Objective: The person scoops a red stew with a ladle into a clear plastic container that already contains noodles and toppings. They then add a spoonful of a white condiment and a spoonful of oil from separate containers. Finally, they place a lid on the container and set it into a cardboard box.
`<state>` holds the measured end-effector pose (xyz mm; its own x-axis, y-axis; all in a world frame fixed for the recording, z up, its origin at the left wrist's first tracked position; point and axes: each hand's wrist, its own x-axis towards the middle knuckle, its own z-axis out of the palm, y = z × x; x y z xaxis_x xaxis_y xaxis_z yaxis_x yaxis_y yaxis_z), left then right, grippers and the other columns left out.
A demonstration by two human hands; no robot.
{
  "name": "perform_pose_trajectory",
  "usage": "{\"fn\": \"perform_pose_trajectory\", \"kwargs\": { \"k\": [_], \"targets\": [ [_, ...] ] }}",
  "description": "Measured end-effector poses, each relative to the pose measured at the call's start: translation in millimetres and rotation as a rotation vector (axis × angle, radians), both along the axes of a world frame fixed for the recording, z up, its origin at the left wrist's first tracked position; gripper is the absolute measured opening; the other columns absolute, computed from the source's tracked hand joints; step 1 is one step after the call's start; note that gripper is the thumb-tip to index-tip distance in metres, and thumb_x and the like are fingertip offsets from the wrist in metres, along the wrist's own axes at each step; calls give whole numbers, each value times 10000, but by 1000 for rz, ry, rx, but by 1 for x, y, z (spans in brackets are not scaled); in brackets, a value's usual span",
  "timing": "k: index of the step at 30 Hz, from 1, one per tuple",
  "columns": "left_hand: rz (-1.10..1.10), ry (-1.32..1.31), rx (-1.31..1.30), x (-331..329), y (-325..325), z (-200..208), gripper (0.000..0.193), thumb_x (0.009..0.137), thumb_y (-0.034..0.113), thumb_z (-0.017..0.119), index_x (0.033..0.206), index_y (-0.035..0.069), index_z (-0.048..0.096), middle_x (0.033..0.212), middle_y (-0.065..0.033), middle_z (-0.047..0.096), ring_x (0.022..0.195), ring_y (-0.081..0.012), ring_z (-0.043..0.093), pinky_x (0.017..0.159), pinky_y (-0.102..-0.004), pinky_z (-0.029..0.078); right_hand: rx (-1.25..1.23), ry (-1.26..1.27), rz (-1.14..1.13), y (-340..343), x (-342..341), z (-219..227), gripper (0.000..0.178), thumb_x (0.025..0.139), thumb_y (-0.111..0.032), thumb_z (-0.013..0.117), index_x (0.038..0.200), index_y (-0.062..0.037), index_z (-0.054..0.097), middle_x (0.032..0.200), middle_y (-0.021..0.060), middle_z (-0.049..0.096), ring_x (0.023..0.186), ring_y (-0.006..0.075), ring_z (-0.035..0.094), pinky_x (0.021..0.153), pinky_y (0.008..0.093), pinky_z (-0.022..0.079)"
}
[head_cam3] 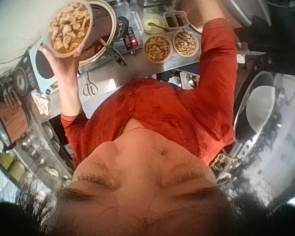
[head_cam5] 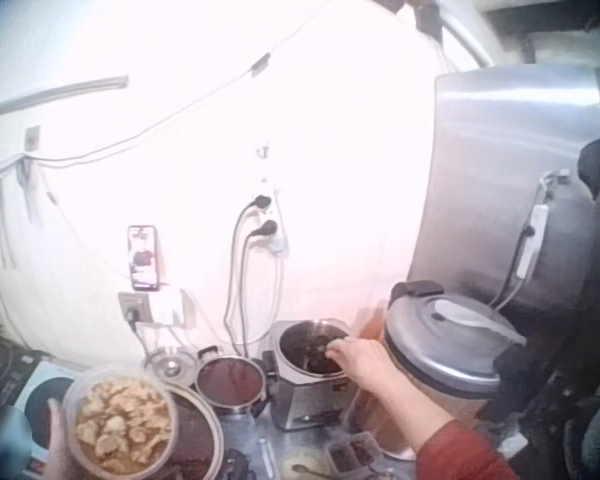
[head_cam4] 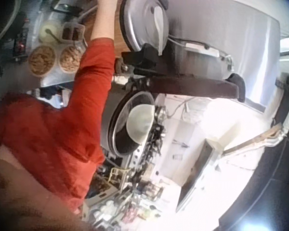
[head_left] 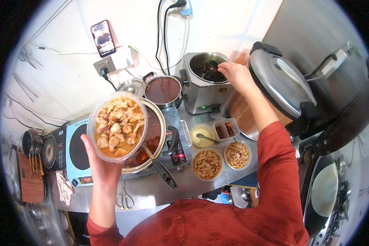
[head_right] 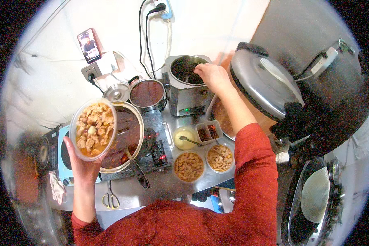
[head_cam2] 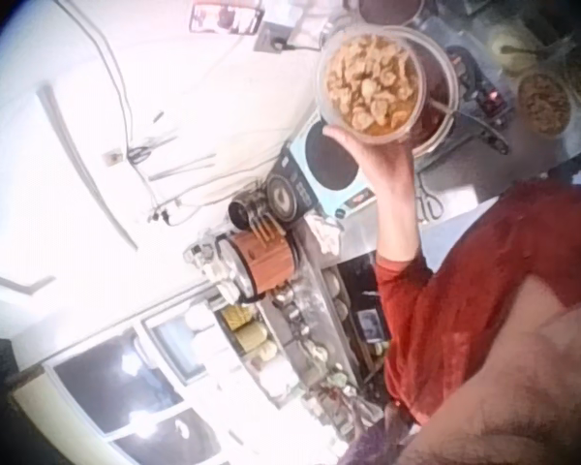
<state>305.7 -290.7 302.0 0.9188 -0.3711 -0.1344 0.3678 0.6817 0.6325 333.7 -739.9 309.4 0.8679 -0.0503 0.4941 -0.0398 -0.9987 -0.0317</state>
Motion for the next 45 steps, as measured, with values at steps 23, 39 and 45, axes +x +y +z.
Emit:
{"fn": "perform_pose_trajectory", "kwargs": {
  "k": [23, 39, 45],
  "targets": [
    [-313, -42, 146, 49, -113, -16, 808, 856, 728, 403, 1411, 141, 371, 1386, -90, 476, 1228, -266, 525, 958, -439, 510, 1175, -343, 74, -11, -56, 72, 339, 985, -289, 488, 1006, 20, 625, 766, 115, 669, 619, 164, 661, 570, 269, 548],
    [-418, -42, 141, 63, -133, -31, 815, 857, 746, 340, 1437, 174, 340, 1416, -65, 454, 1260, -235, 497, 1005, -413, 467, 1149, -259, 205, 90, -140, 118, 341, 987, -286, 508, 994, 31, 632, 753, 106, 662, 596, 146, 635, 555, 253, 531],
    [-399, -34, 146, 63, -132, -32, 806, 861, 740, 348, 1428, 167, 348, 1400, -68, 467, 1241, -229, 512, 992, -411, 470, 1074, -238, 249, 107, -150, 116, 314, 990, -246, 503, 991, 37, 638, 775, 97, 662, 624, 133, 637, 582, 250, 544]
  ]
}}
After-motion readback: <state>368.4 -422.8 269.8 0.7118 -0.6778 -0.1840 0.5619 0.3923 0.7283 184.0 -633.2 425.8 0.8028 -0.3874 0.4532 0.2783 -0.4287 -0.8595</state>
